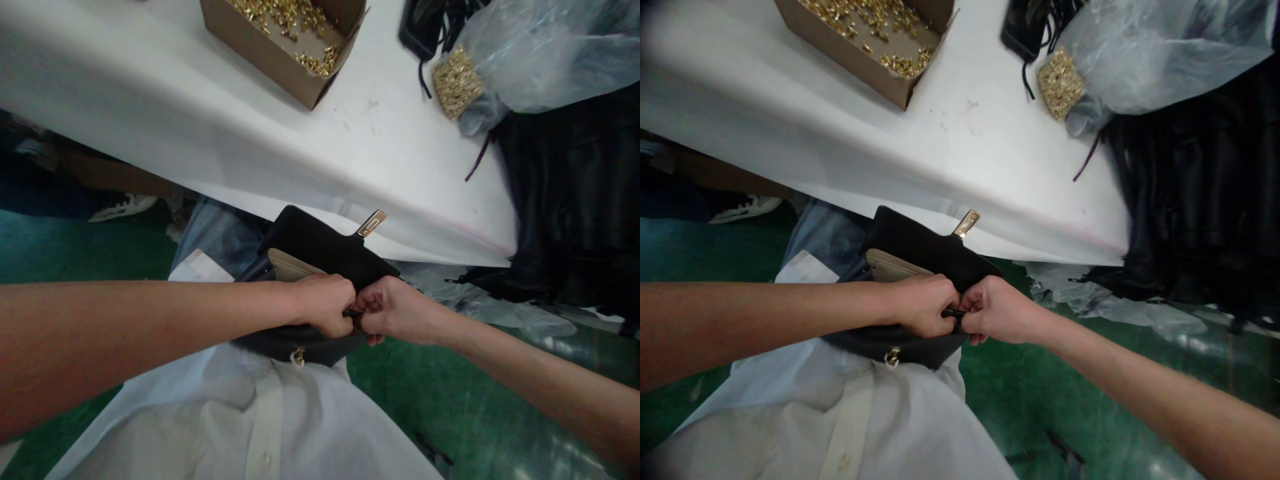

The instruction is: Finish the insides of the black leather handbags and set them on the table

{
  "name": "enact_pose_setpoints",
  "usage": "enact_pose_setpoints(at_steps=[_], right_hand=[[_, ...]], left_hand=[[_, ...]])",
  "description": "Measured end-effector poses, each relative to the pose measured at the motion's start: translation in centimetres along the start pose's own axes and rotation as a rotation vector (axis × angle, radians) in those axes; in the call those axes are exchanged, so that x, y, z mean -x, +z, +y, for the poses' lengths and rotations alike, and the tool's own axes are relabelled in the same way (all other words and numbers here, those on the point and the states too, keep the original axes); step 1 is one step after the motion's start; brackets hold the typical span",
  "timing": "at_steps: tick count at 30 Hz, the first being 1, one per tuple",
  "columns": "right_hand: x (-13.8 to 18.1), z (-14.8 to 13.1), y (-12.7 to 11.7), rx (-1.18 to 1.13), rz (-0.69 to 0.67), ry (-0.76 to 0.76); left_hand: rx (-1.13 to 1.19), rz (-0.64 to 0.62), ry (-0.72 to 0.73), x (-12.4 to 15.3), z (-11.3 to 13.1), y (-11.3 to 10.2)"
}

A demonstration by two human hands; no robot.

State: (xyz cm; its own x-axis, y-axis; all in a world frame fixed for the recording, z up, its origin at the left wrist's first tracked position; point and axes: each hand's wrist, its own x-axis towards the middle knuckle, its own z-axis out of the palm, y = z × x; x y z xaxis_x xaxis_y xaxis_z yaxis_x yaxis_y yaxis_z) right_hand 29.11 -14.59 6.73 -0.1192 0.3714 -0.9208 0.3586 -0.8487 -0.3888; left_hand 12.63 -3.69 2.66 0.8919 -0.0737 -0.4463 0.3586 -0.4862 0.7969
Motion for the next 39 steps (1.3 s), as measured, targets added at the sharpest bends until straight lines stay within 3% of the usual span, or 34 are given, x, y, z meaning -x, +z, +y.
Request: enact_pose_setpoints(at_steps=[13,24,33,39], right_hand=[[-0.2,-0.8,-0.7,0.041,-0.001,0.067],[0.5,-0.9,0.2,0.075,0.019,-0.009],[0.1,-0.6,0.2,0.006,0.000,-0.008],[0.1,-1.1,0.0,-0.011,-0.038,0.043]], left_hand=[[0.011,0.078,-0.040,-0.2,0.1,0.7],[0.146,-0.048,-0.009,0.4,-0.6,-0.8],[0.045,0.037,0.063,0.5,-0.2,-0.5],[0.112,-0.033,0.103,-0.1,-0.7,-1.1]])
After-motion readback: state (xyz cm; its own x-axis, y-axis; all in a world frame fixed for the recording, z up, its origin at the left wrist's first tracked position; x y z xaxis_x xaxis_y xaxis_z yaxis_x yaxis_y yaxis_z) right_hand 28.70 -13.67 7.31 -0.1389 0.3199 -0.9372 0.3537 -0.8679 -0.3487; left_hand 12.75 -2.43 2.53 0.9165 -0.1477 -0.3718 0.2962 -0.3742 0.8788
